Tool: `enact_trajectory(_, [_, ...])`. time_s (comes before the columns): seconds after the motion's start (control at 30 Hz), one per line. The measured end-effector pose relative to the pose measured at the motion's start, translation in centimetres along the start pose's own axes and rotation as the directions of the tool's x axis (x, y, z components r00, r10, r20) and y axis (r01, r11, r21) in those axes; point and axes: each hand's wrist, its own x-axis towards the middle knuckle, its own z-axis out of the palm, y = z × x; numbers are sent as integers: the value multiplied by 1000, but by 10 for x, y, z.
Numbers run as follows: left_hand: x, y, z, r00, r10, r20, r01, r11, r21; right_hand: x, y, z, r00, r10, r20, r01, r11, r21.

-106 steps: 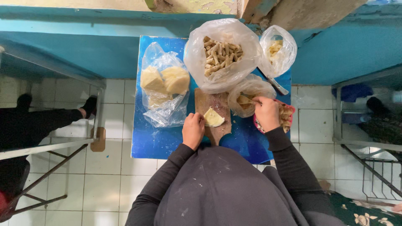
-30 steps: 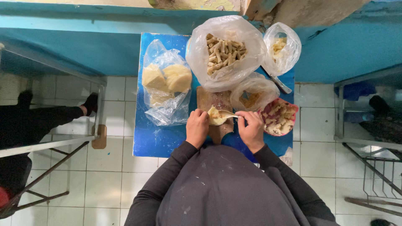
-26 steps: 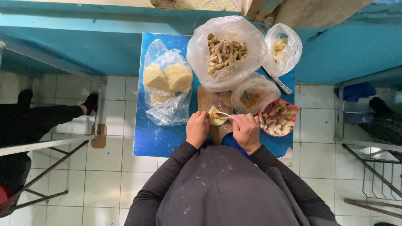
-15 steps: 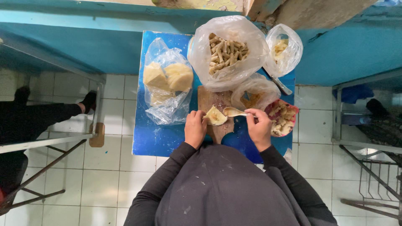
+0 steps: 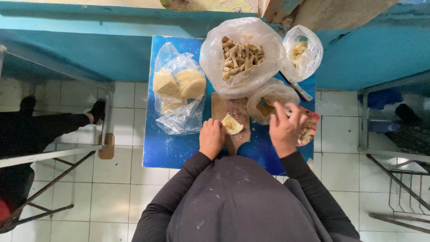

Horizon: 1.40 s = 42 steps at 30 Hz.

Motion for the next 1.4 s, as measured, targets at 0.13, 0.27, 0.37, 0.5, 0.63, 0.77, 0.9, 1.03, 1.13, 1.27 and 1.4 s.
enact_trajectory(0.13, [4, 6, -5, 999, 48, 1, -48, 999, 8, -26, -36, 27, 939, 11, 343, -155, 906, 395])
enact_trajectory(0.27, [6, 10, -7, 996, 88, -25, -88, 996, 3, -40, -47, 56, 885, 41, 464, -222, 912, 343])
enact_trajectory(0.37, [5, 10, -7, 997, 79, -12, -79, 997, 19, -44, -48, 63, 898, 35, 439, -212, 908, 362])
enact_trajectory(0.5, [0, 6, -3, 999, 15, -43, -20, 994, -109, -44, -50, 64, 932, -26, 363, -140, 895, 424])
enact_trajectory(0.63, [-5, 0, 5, 982, -188, -1, 181, 950, -256, -43, -54, 65, 937, -66, 344, -128, 851, 510])
enact_trajectory(0.77, [-6, -7, 10, 972, -235, -9, 225, 942, -251, -44, -54, 71, 934, 3, 357, -212, 809, 548])
enact_trajectory(0.9, [-4, -4, 5, 971, -238, 25, 237, 944, -231, -47, -53, 75, 918, 77, 389, -280, 820, 499])
enact_trajectory(1.03, [2, 2, -4, 996, -85, -40, 79, 989, -129, -49, -51, 73, 888, 115, 446, -329, 836, 440])
enact_trajectory(1.13, [5, 4, -9, 1000, 6, -30, -9, 995, -98, -48, -52, 70, 931, 68, 358, -237, 861, 451])
enact_trajectory(1.27, [5, 6, -10, 1000, 4, 19, -2, 995, -101, -46, -55, 69, 955, 5, 295, -143, 882, 449])
enact_trajectory(1.4, [1, 4, -7, 996, -87, 34, 92, 978, -187, -46, -56, 68, 947, 7, 320, -159, 878, 452])
